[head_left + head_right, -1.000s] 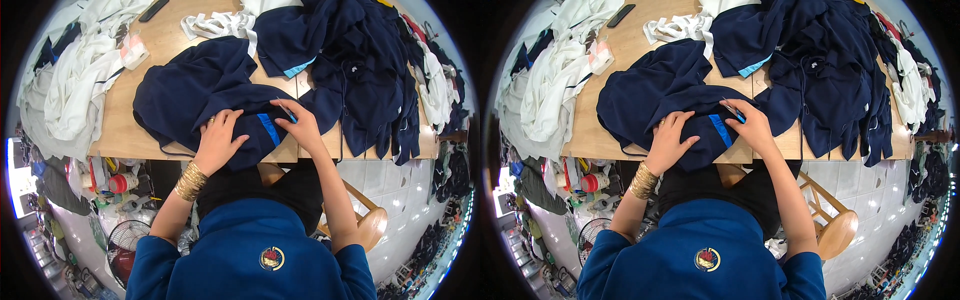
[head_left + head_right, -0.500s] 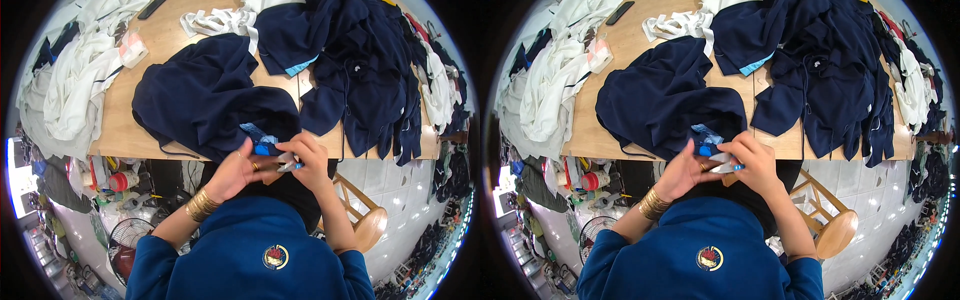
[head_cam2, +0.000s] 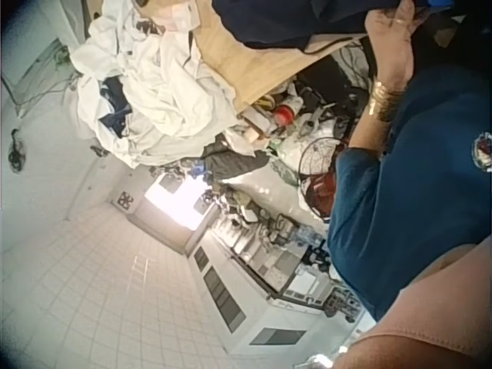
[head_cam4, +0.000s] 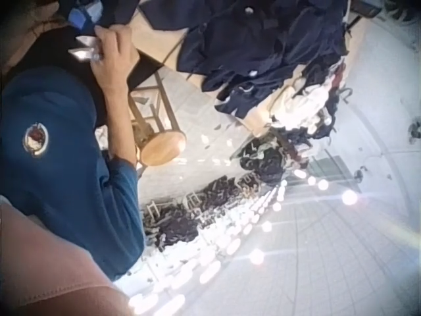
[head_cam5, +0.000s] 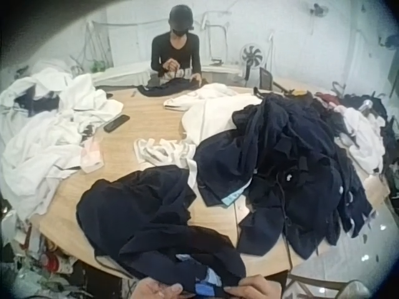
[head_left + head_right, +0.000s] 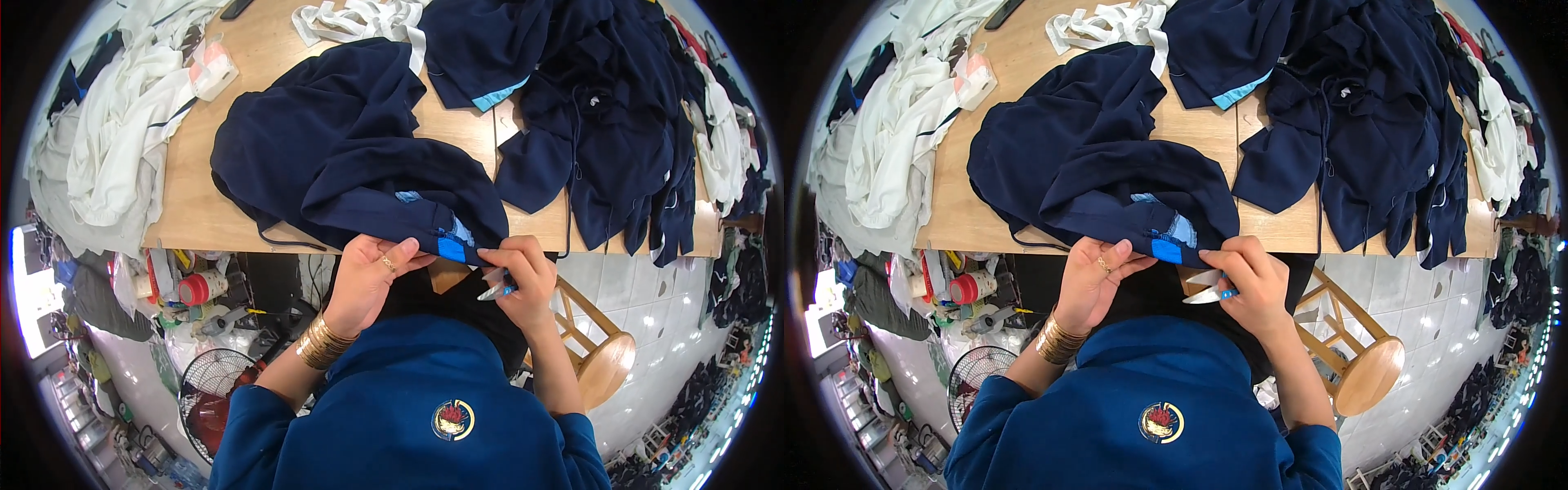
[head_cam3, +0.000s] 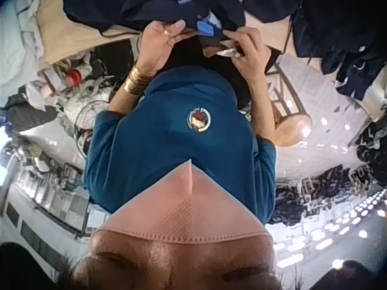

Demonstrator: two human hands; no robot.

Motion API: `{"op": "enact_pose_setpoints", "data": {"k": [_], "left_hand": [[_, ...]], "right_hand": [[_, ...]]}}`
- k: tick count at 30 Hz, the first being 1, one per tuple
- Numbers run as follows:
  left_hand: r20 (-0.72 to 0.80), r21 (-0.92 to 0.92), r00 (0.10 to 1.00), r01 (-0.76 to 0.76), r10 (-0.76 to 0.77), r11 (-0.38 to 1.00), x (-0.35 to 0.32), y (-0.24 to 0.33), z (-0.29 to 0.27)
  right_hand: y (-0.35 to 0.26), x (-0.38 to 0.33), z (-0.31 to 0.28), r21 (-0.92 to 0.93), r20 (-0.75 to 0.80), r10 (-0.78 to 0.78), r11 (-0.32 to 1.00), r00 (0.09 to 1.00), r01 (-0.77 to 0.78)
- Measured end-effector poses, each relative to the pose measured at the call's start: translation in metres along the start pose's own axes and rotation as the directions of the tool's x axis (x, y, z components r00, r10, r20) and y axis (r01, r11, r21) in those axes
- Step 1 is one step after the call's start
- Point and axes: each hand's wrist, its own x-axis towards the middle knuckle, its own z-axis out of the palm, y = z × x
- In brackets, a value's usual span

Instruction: Trimming excess threads from finished garments using a thread nipper in a factory setting.

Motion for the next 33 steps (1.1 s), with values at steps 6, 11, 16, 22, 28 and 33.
{"op": "enact_pose_setpoints", "data": {"k": [6,11,16,22,28,33], "left_hand": [[0.032,-0.159,0.949,0.315,-0.314,0.936,0.009,-0.002,0.014],[0.131,-0.205,0.913,0.405,-0.386,0.891,0.020,-0.017,0.012],[0.136,-0.076,0.948,0.299,-0.288,0.951,0.022,-0.020,0.008],[0.077,-0.094,0.978,0.201,-0.194,0.975,0.011,-0.005,0.021],[0.031,-0.050,0.994,0.107,-0.106,0.993,0.004,0.000,0.025],[-0.072,0.078,0.997,-0.020,0.026,0.997,0.002,0.001,0.029]], "right_hand": [[-0.001,-0.005,0.002,-0.009,-0.003,-0.141,0.990,0.990,0.141],[-0.005,-0.008,-0.002,-0.059,0.038,-0.154,0.986,0.987,0.156],[-0.012,-0.006,-0.011,-0.078,0.057,-0.207,0.974,0.977,0.211],[-0.012,-0.009,-0.012,-0.064,-0.091,-0.165,0.985,0.982,0.160],[-0.014,-0.007,-0.011,-0.009,-0.036,-0.102,0.995,0.994,0.102],[-0.027,0.010,-0.027,0.198,0.216,0.201,0.949,0.955,-0.245]]}}
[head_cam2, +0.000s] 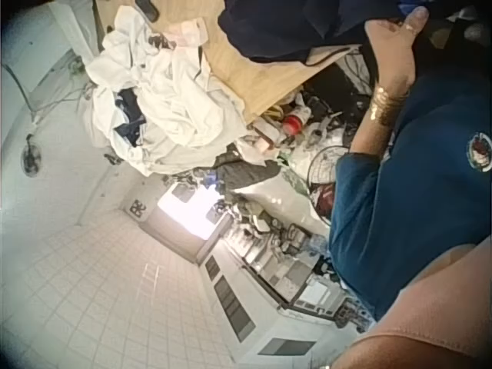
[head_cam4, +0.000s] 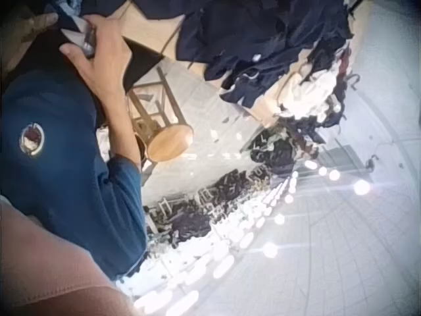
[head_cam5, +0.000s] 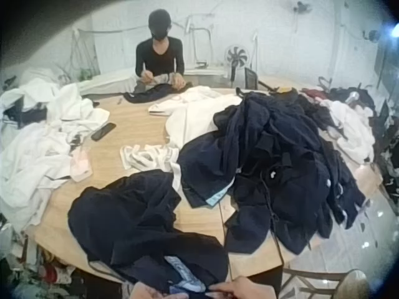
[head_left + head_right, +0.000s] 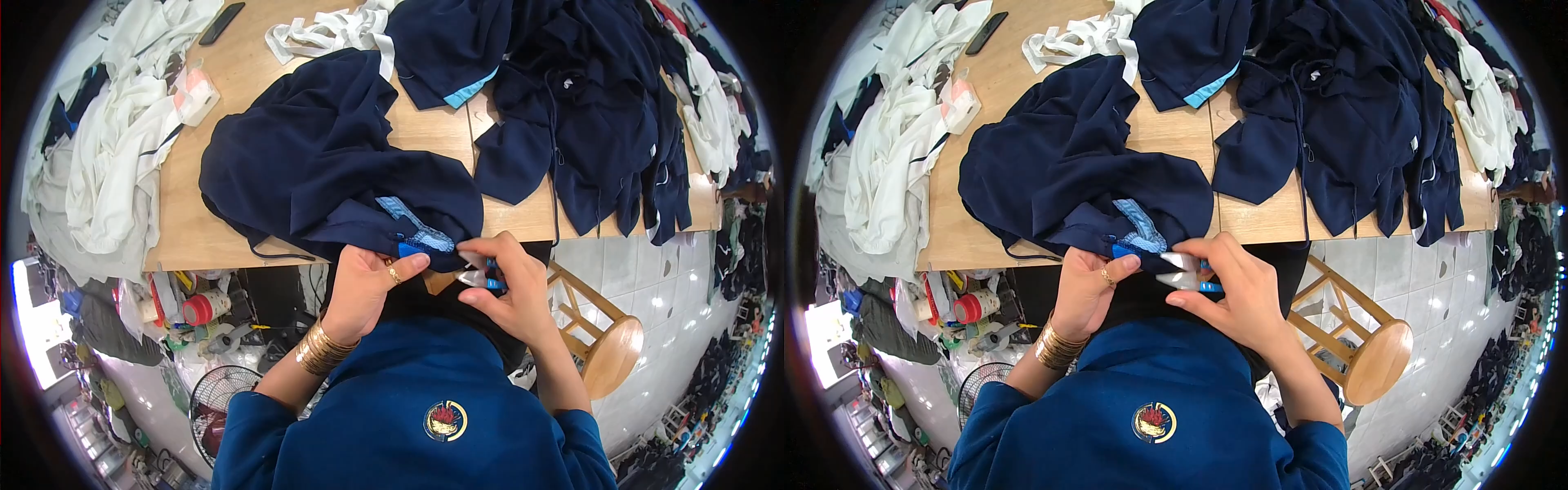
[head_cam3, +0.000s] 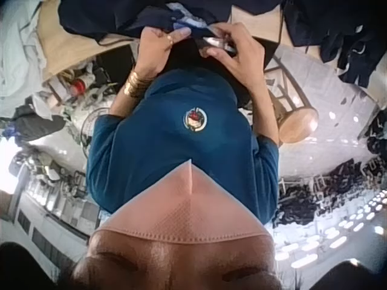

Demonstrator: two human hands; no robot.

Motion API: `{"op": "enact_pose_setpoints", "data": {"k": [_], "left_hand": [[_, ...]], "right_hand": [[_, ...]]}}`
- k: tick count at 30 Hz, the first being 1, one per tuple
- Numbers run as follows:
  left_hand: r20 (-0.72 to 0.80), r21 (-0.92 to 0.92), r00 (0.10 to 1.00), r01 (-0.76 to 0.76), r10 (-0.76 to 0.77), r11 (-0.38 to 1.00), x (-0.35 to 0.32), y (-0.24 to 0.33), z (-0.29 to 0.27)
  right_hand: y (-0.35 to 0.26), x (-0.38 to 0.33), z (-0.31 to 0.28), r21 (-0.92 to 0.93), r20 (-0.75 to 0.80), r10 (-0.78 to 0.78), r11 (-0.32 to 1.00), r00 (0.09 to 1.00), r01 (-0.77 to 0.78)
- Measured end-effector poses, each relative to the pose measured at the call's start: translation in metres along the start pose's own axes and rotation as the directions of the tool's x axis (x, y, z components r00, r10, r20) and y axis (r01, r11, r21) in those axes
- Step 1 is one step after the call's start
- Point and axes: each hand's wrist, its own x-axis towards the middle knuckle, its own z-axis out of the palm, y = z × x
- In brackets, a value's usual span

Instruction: Trimming excess threads from finished garments using a thread nipper in a factory setting.

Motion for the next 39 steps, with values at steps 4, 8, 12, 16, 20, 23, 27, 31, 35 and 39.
{"op": "enact_pose_setpoints", "data": {"k": [4,8,12,16,20,23,27,31,35,39], "left_hand": [[-0.008,0.068,0.998,-0.059,0.060,0.996,-0.001,0.001,0.005],[-0.010,0.088,0.997,-0.082,0.083,0.993,-0.001,0.001,0.006],[-0.008,0.089,0.991,-0.136,0.137,0.987,-0.002,-0.002,0.004],[-0.004,0.124,0.990,-0.138,0.140,0.983,-0.001,-0.002,0.009],[-0.014,0.127,0.989,-0.146,0.149,0.981,-0.001,-0.003,0.006],[-0.014,0.134,0.989,-0.146,0.149,0.980,-0.002,-0.004,0.006],[-0.016,0.135,0.989,-0.143,0.146,0.981,-0.002,-0.003,0.007],[-0.001,0.079,0.999,-0.046,0.046,0.996,-0.003,0.001,0.005],[0.054,0.036,0.999,0.001,-0.003,0.999,-0.005,0.000,0.004],[0.068,0.156,0.995,-0.084,0.075,0.984,-0.007,-0.001,0.001]], "right_hand": [[-0.001,-0.004,0.002,-0.076,-0.034,0.051,0.996,0.998,-0.053],[-0.002,-0.002,0.007,-0.191,-0.084,-0.049,0.981,0.995,0.032],[-0.002,0.000,0.014,-0.263,-0.123,-0.088,0.963,0.989,0.053],[-0.001,0.000,0.012,-0.291,-0.128,-0.099,0.955,0.987,0.058],[-0.001,0.001,0.015,-0.309,-0.126,-0.113,0.949,0.986,0.069],[0.000,0.001,0.016,-0.310,-0.136,-0.125,0.948,0.983,0.077],[0.001,0.000,0.018,-0.293,-0.148,-0.113,0.954,0.982,0.066],[0.000,-0.001,0.016,-0.163,-0.184,-0.034,0.987,0.982,0.004],[-0.003,-0.001,0.009,-0.173,-0.185,0.006,0.984,0.983,-0.039],[-0.006,0.001,0.007,-0.235,-0.187,-0.076,0.972,0.979,0.031]]}}
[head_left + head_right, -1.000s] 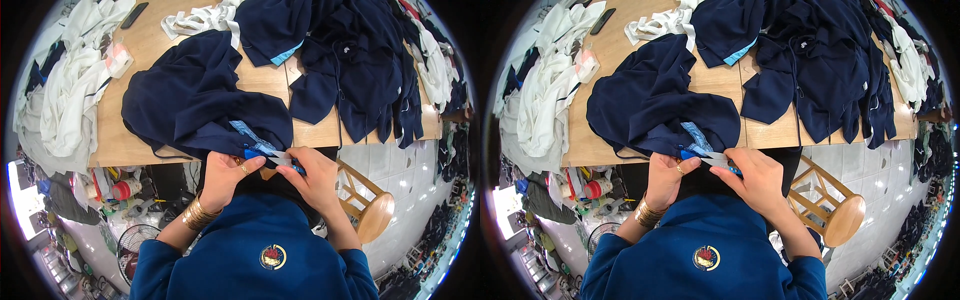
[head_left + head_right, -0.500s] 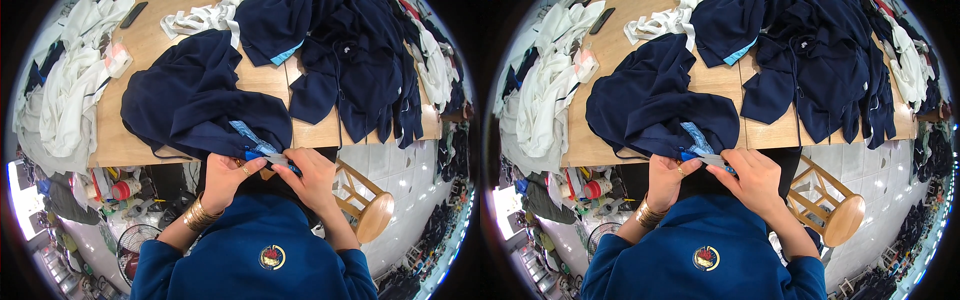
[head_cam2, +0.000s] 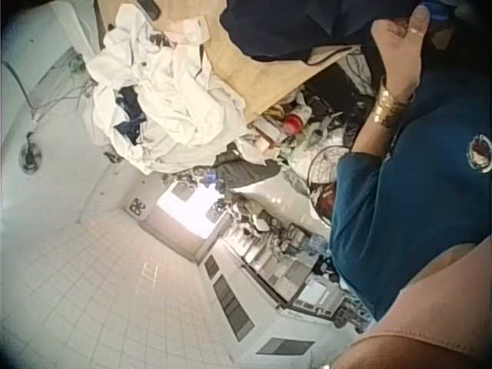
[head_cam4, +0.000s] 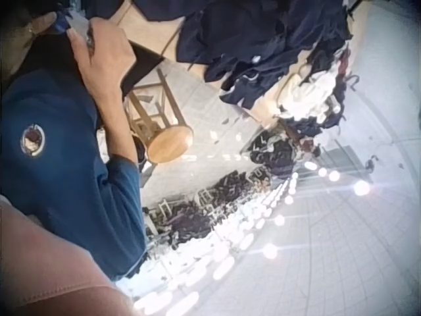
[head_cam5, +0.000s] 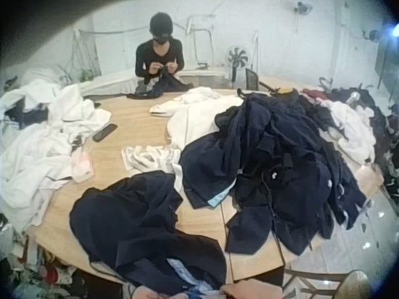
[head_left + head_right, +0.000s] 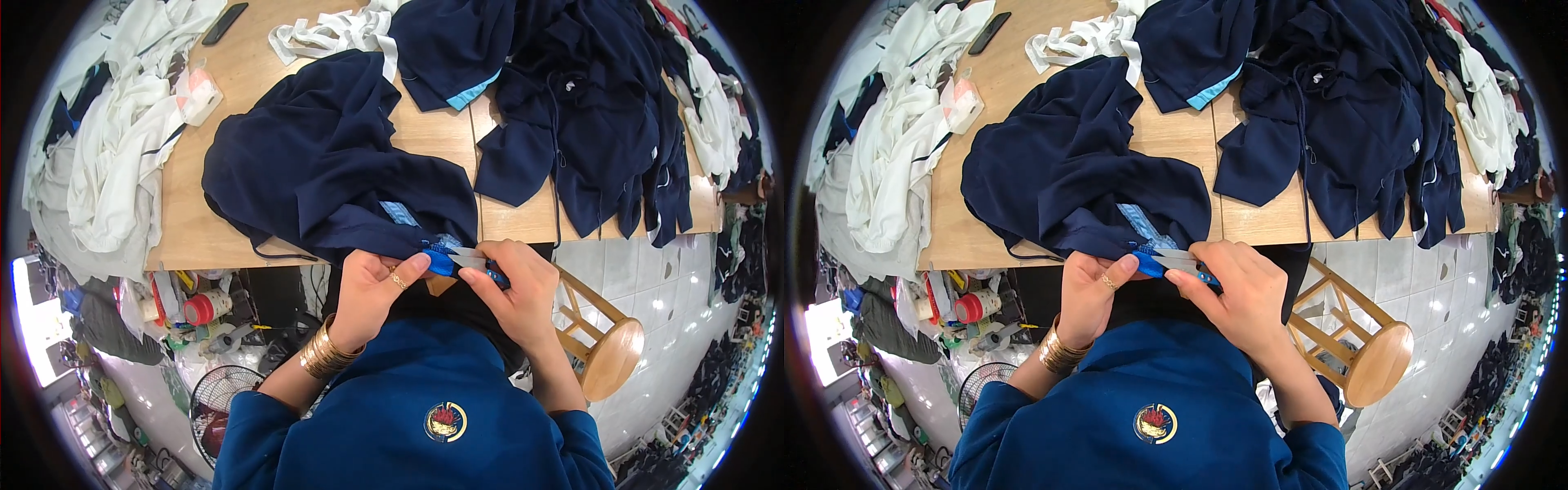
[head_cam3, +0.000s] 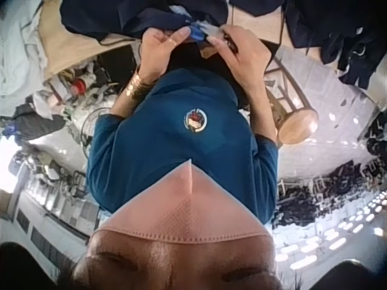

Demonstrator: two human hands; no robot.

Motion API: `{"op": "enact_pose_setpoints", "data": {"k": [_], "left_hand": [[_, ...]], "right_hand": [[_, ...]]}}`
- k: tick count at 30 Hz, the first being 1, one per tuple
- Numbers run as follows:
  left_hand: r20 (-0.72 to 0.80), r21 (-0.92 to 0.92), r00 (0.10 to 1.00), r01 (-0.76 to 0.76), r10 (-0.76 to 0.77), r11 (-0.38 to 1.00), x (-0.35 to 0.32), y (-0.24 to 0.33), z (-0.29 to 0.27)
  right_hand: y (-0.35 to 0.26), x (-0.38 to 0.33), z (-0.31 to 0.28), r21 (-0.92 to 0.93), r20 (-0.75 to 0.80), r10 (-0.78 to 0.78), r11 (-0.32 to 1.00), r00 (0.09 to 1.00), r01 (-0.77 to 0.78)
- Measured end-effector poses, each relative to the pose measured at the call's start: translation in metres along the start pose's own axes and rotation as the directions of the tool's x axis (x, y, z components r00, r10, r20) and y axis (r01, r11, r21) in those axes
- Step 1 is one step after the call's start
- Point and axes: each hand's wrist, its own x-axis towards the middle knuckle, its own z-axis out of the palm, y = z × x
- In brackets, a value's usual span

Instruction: Trimming excess threads from finished garments using a thread nipper in a factory setting.

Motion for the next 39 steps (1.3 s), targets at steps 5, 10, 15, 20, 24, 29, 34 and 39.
{"op": "enact_pose_setpoints", "data": {"k": [5,10,15,20,24,29,34,39], "left_hand": [[0.004,0.008,1.000,0.003,-0.003,1.000,-0.002,0.001,0.000],[-0.003,0.028,1.000,-0.017,0.017,0.999,-0.002,0.001,0.000],[0.022,0.076,1.000,0.014,-0.015,0.997,-0.003,0.002,-0.003],[0.050,0.036,0.999,-0.018,0.017,0.999,-0.002,0.003,-0.001],[0.084,0.099,0.996,-0.039,0.030,0.994,-0.002,0.003,-0.005],[0.092,0.207,0.995,-0.069,0.050,0.976,-0.003,0.007,-0.005],[0.072,0.178,0.993,-0.102,0.090,0.979,-0.003,0.004,-0.003],[0.080,0.183,0.992,-0.110,0.097,0.977,-0.002,0.004,-0.003]], "right_hand": [[-0.001,0.004,-0.002,-0.043,0.014,-0.057,0.997,0.998,0.057],[0.000,0.008,-0.005,-0.059,0.043,-0.107,0.992,0.993,0.110],[0.000,0.010,-0.002,-0.036,0.047,-0.125,0.991,0.991,0.127],[0.000,0.011,0.001,-0.007,0.044,-0.127,0.992,0.991,0.127],[0.001,0.012,-0.001,-0.014,0.062,-0.135,0.991,0.989,0.136],[0.001,0.013,0.001,-0.006,0.050,-0.132,0.991,0.990,0.133],[0.000,0.014,0.002,-0.010,0.061,-0.162,0.987,0.985,0.163],[0.002,0.013,0.003,-0.003,0.043,-0.156,0.988,0.987,0.156]]}}
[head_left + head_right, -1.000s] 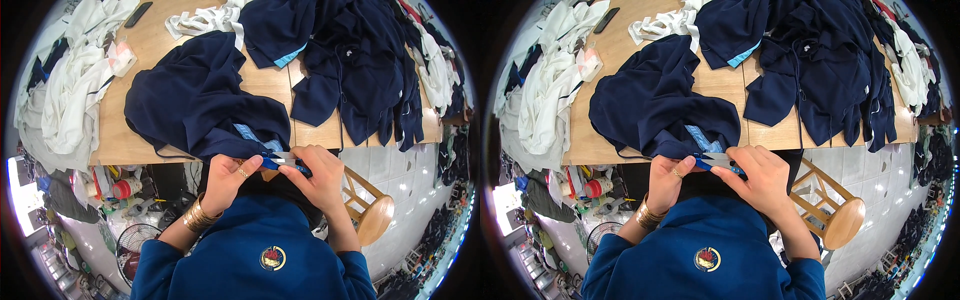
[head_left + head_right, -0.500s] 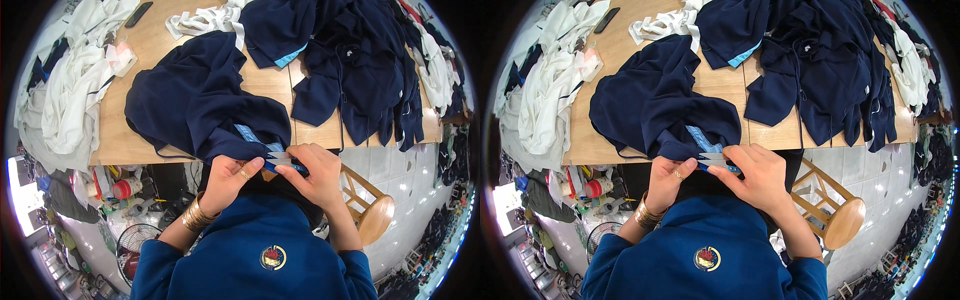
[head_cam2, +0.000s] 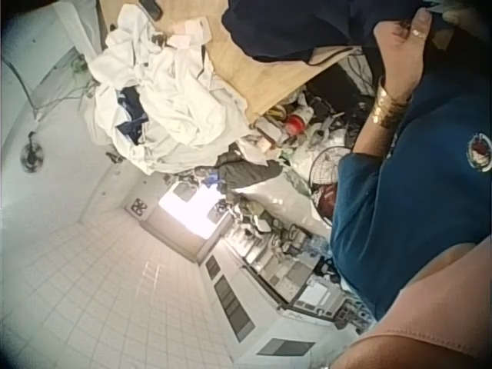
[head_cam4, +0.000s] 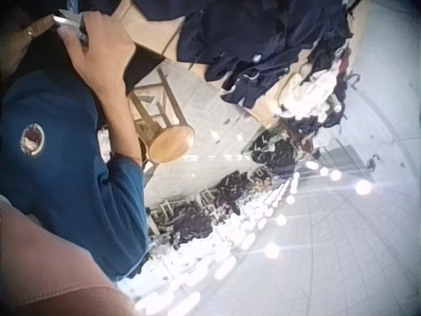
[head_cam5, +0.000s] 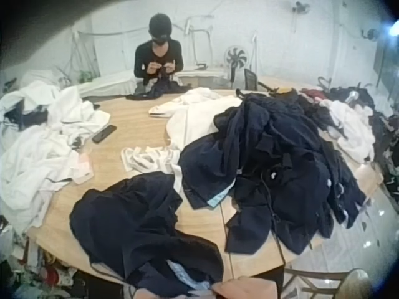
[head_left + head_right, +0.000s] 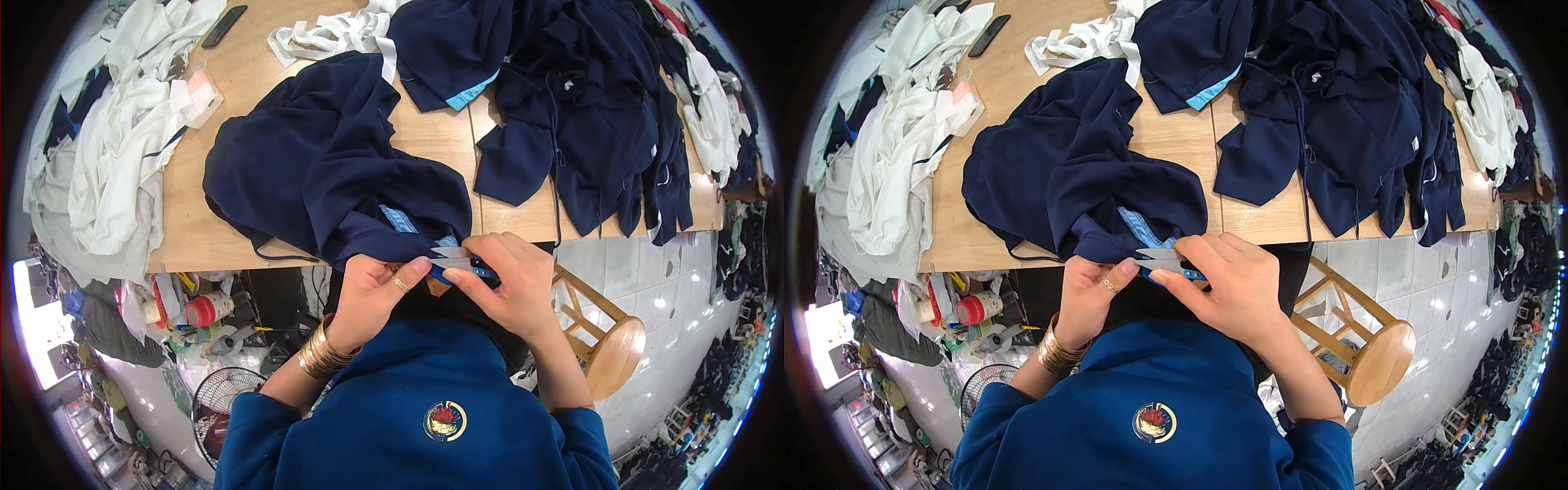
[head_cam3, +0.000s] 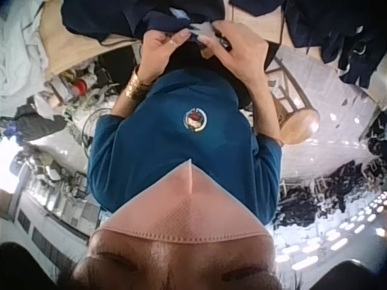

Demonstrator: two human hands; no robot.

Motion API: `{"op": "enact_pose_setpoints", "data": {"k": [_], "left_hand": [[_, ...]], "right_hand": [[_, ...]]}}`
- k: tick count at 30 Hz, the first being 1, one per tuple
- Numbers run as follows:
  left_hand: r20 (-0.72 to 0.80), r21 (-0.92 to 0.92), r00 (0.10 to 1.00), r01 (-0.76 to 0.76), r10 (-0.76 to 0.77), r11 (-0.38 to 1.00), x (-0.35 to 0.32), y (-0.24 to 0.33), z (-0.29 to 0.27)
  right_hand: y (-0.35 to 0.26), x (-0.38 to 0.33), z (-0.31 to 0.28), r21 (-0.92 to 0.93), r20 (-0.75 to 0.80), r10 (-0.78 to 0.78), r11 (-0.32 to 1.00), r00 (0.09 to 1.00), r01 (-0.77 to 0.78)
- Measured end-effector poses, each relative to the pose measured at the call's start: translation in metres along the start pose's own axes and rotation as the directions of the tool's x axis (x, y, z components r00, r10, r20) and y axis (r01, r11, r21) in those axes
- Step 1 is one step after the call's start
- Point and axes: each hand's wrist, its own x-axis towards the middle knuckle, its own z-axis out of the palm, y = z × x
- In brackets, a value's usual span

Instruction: Trimming excess threads from finished garments using a thread nipper in a factory setting.

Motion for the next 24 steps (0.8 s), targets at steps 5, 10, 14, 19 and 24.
{"op": "enact_pose_setpoints", "data": {"k": [5,10,14,19,24], "left_hand": [[0.001,0.028,0.999,0.037,-0.037,0.999,-0.001,-0.006,-0.001],[0.007,-0.011,0.999,0.043,-0.043,0.999,0.001,-0.006,0.001],[0.007,0.025,0.999,0.048,-0.048,0.999,0.001,-0.005,0.001],[-0.024,-0.023,1.000,-0.001,0.001,1.000,0.001,-0.005,0.008],[-0.037,-0.022,0.999,0.000,-0.001,1.000,0.000,-0.007,0.007]], "right_hand": [[-0.002,-0.001,0.002,0.009,0.004,0.008,1.000,1.000,-0.008],[-0.002,-0.002,0.003,0.052,0.006,0.073,0.996,0.997,-0.074],[-0.005,-0.002,0.003,0.103,0.023,0.122,0.987,0.992,-0.123],[-0.003,-0.004,0.002,0.119,0.051,0.153,0.980,0.987,-0.158],[-0.005,-0.004,0.002,0.122,0.064,0.162,0.978,0.985,-0.169]]}}
